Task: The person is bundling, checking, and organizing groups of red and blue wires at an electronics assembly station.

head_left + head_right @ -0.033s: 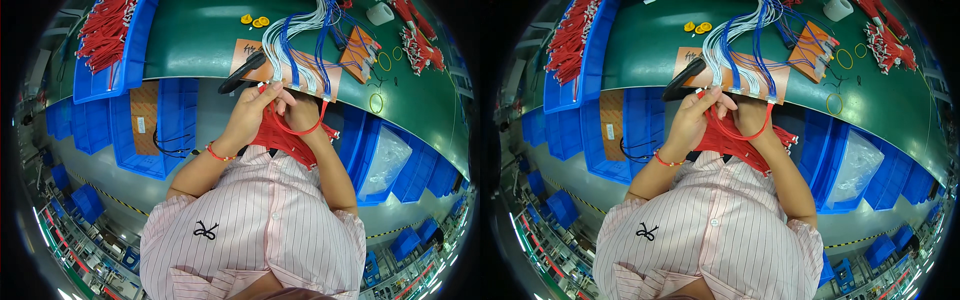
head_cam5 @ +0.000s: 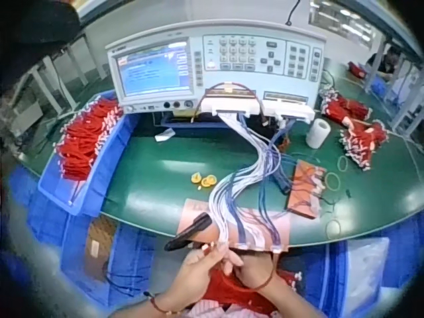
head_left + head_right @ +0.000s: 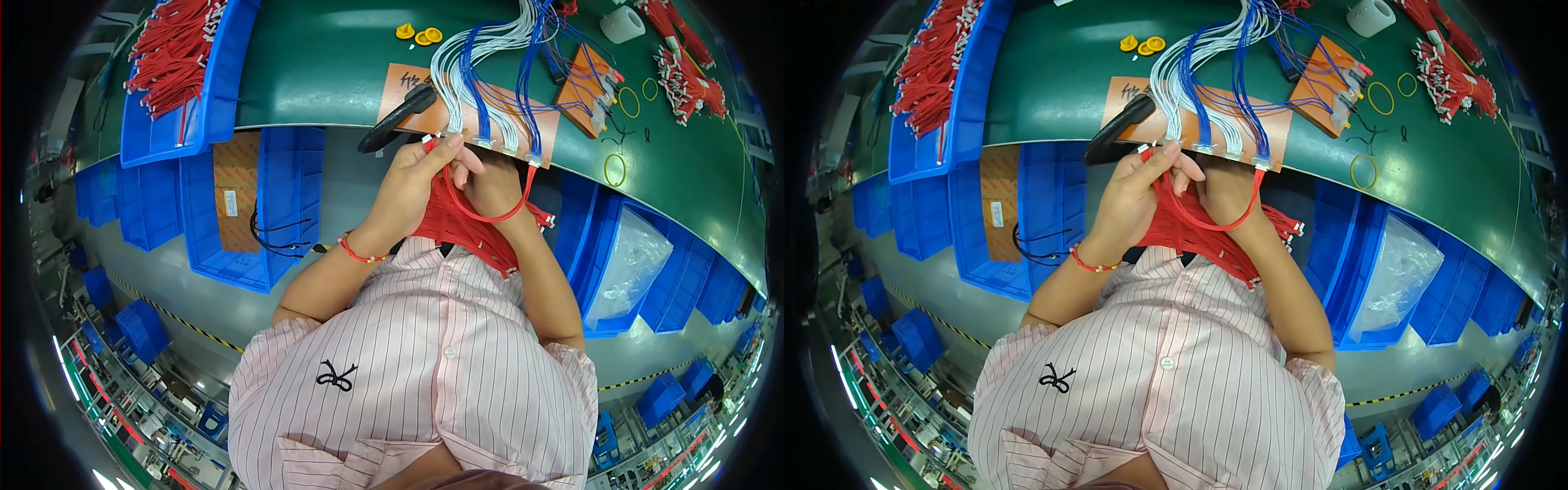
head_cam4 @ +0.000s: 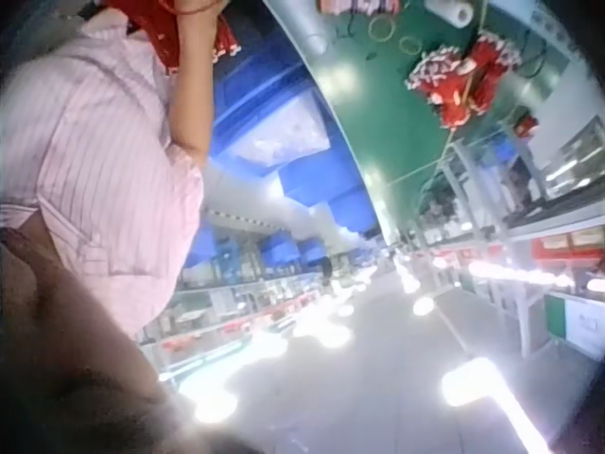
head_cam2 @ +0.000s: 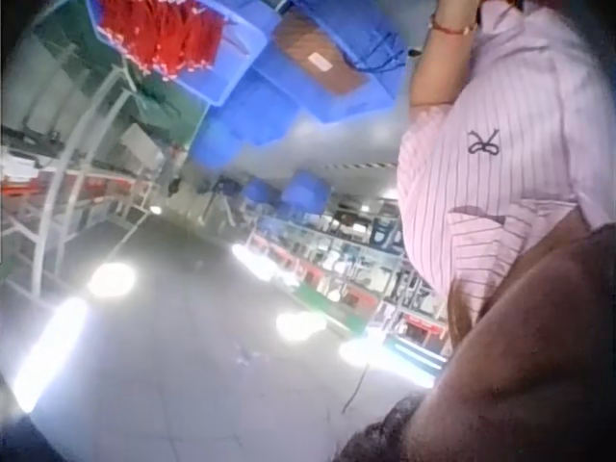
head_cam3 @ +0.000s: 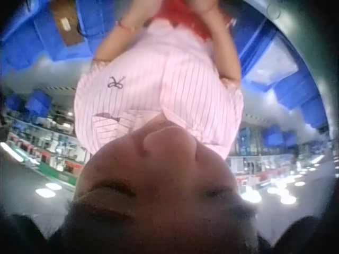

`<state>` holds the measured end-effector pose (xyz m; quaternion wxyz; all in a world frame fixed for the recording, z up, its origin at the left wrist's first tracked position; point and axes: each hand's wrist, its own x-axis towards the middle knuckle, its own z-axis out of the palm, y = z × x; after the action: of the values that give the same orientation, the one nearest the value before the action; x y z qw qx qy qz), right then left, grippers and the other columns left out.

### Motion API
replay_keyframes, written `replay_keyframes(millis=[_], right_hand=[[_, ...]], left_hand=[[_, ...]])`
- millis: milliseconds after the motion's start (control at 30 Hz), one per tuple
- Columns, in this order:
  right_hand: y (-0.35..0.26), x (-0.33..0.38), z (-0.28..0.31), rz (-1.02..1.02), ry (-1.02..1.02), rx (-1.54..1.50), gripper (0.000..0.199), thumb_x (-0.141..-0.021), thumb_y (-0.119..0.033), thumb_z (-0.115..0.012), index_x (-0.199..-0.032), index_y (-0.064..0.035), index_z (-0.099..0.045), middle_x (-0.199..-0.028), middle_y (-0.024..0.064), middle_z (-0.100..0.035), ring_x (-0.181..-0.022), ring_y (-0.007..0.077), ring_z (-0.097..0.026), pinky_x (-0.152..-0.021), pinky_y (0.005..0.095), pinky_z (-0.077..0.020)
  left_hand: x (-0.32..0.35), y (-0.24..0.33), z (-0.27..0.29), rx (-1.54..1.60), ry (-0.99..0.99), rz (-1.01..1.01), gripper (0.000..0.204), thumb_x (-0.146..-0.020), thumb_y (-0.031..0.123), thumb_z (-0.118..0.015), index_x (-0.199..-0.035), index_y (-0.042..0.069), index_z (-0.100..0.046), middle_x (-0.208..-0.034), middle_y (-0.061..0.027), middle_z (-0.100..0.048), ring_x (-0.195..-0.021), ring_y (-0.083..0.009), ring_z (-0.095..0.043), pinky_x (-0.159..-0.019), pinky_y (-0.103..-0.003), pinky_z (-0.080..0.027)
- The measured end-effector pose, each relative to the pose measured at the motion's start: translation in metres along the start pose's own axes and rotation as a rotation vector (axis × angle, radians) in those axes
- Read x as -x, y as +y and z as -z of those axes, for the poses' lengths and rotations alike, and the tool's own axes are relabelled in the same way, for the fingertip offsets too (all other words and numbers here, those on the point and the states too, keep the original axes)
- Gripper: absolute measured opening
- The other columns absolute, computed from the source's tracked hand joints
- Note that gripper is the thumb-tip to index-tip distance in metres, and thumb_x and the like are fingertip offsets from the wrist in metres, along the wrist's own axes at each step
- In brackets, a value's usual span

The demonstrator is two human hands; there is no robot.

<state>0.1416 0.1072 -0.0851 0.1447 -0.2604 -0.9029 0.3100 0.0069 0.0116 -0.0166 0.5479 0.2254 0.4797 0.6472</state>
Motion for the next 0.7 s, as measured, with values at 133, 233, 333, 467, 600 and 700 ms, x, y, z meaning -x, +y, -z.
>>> replay_keyframes(millis=[133, 233, 333, 467, 600, 700], right_hand=[[-0.002, -0.003, 0.009, -0.124, -0.091, -0.264, 0.016, -0.088, -0.006, -0.059, -0.1, 0.0035, -0.063, -0.09, 0.0188, -0.068, -0.084, 0.0346, -0.066, -0.077, 0.0422, -0.0512], [-0.013, 0.008, 0.02, -0.438, -0.015, -0.986, 0.015, -0.094, -0.006, -0.055, -0.101, 0.0058, -0.061, -0.091, 0.0148, -0.068, -0.084, 0.0249, -0.067, -0.075, 0.0367, -0.0522], [-0.023, 0.019, 0.039, -0.489, -0.137, -1.051, 0.017, -0.099, -0.014, -0.055, -0.099, 0.0036, -0.056, -0.085, 0.0084, -0.064, -0.074, 0.013, -0.06, -0.072, 0.0266, -0.0499], [-0.049, 0.033, 0.041, -0.367, 0.092, -0.932, 0.009, -0.095, -0.004, -0.06, -0.093, -0.0011, -0.052, -0.082, 0.0041, -0.057, -0.066, 0.0077, -0.051, -0.065, 0.0208, -0.0439], [-0.062, 0.042, 0.043, -0.114, 0.202, -0.49, 0.014, -0.086, 0.002, -0.068, -0.092, -0.0022, -0.056, -0.082, 0.0056, -0.06, -0.062, 0.0115, -0.053, -0.055, 0.0246, -0.0431], [-0.07, 0.036, 0.048, 0.095, 0.229, -0.247, 0.014, -0.084, 0.002, -0.069, -0.095, -0.0036, -0.061, -0.081, 0.0084, -0.061, -0.063, 0.0168, -0.058, -0.053, 0.0264, -0.045]], left_hand=[[0.02, 0.001, -0.006, 0.216, -0.054, 0.082, 0.048, -0.106, 0.032, -0.042, -0.075, 0.0, -0.061, -0.062, -0.0021, -0.048, -0.055, -0.0105, -0.041, -0.062, -0.029, -0.04], [0.045, -0.003, -0.004, 0.441, -0.176, 0.281, 0.048, -0.107, 0.032, -0.04, -0.071, 0.003, -0.053, -0.058, 0.0015, -0.037, -0.051, -0.0081, -0.033, -0.052, -0.026, -0.031], [0.061, -0.005, 0.002, 0.667, -0.227, 0.515, 0.044, -0.108, 0.033, -0.038, -0.076, 0.005, -0.049, -0.058, 0.006, -0.027, -0.048, -0.0043, -0.022, -0.043, -0.023, -0.019], [0.067, -0.001, 0.008, 0.469, -0.094, 0.459, 0.036, -0.107, 0.031, -0.044, -0.089, 0.003, -0.059, -0.061, 0.0071, -0.03, -0.048, -0.0025, -0.023, -0.043, -0.021, -0.018], [0.055, 0.007, -0.001, 0.233, 0.108, 0.268, 0.037, -0.104, 0.025, -0.052, -0.128, -0.002, -0.06, -0.062, 0.0094, -0.029, -0.05, -0.0005, -0.021, -0.045, -0.02, -0.019], [0.048, 0.011, -0.008, 0.143, 0.101, 0.19, 0.035, -0.104, 0.025, -0.051, -0.122, -0.003, -0.063, -0.061, 0.0083, -0.034, -0.049, -0.0006, -0.023, -0.045, -0.02, -0.02]])
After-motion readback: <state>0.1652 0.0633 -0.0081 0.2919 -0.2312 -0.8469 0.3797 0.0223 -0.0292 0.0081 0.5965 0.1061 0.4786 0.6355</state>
